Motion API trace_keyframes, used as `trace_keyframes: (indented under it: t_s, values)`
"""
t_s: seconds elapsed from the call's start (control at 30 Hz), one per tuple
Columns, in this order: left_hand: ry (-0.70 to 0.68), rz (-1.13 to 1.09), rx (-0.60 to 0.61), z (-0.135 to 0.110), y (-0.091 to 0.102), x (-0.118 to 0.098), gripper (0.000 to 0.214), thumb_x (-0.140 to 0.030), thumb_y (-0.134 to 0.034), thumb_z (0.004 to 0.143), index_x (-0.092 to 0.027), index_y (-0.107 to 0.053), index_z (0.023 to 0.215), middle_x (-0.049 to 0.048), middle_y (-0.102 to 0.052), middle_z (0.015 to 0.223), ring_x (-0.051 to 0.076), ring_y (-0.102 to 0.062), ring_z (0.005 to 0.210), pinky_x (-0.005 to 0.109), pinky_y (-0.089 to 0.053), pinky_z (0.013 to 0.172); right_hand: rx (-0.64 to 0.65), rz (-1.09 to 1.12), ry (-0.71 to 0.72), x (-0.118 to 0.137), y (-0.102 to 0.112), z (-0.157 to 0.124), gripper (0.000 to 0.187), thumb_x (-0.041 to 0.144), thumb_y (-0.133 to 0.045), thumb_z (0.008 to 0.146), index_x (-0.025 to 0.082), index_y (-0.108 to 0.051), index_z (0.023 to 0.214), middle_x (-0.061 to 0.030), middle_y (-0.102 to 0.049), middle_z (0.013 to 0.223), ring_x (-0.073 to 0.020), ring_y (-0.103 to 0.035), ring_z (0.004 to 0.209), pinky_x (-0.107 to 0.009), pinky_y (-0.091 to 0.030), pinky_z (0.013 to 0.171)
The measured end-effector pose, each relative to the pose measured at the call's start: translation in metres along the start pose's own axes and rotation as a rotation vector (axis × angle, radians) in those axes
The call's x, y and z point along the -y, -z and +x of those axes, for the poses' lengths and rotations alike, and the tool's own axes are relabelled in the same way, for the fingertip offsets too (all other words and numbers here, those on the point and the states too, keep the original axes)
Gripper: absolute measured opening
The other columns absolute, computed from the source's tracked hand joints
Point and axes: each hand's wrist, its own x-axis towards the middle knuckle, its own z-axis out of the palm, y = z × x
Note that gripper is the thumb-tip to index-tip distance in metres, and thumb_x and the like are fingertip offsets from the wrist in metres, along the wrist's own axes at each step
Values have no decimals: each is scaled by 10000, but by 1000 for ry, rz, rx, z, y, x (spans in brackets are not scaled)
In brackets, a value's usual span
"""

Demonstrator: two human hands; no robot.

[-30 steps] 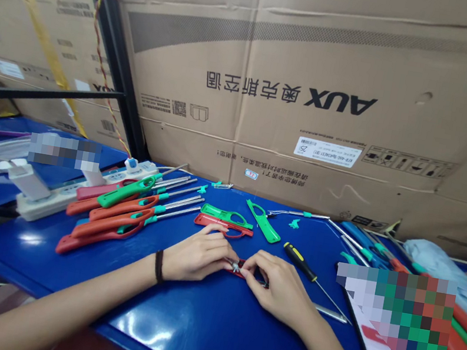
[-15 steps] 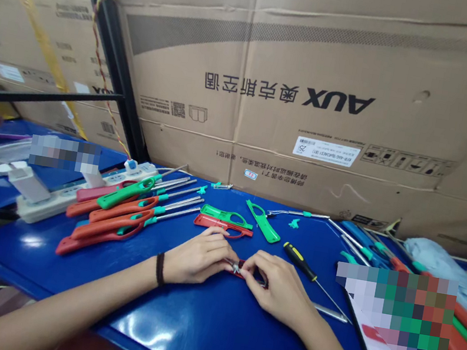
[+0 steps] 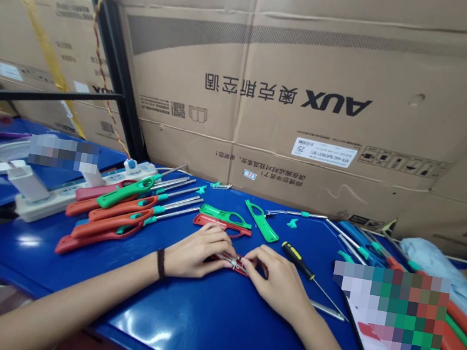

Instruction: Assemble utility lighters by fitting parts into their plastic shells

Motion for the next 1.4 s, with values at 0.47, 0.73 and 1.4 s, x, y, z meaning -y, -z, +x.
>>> trace_keyframes:
  t_s: [0.47, 0.73, 1.4]
  values:
    - [127, -134, -65, -1, -3, 6, 204, -245, -459, 946, -212, -554, 1124, 69, -570, 1110, 196, -504, 1056, 335, -383, 949, -42, -55, 37, 7, 3, 0, 144, 274, -501, 910, 239, -630, 857, 11, -639, 828, -138, -588, 693, -245, -414, 647]
    - [222, -109, -23, 7, 3, 4, 191, -281, -582, 886, -246, -601, 1073, 49, -557, 1124, 222, -489, 1079, 379, -333, 965, -177, -96, 39, 5, 2, 0, 120, 253, -521, 890, 244, -636, 857, 19, -650, 783, -141, -586, 670, -238, -413, 636]
    - [92, -121, -16, 3, 2, -10, 97, -252, -571, 892, -230, -665, 903, 8, -633, 945, 169, -536, 953, 336, -279, 934, 9, -17, 98, 2, 8, -1, 81, 157, -633, 762, 235, -635, 786, 11, -647, 823, -157, -589, 806, -294, -440, 759]
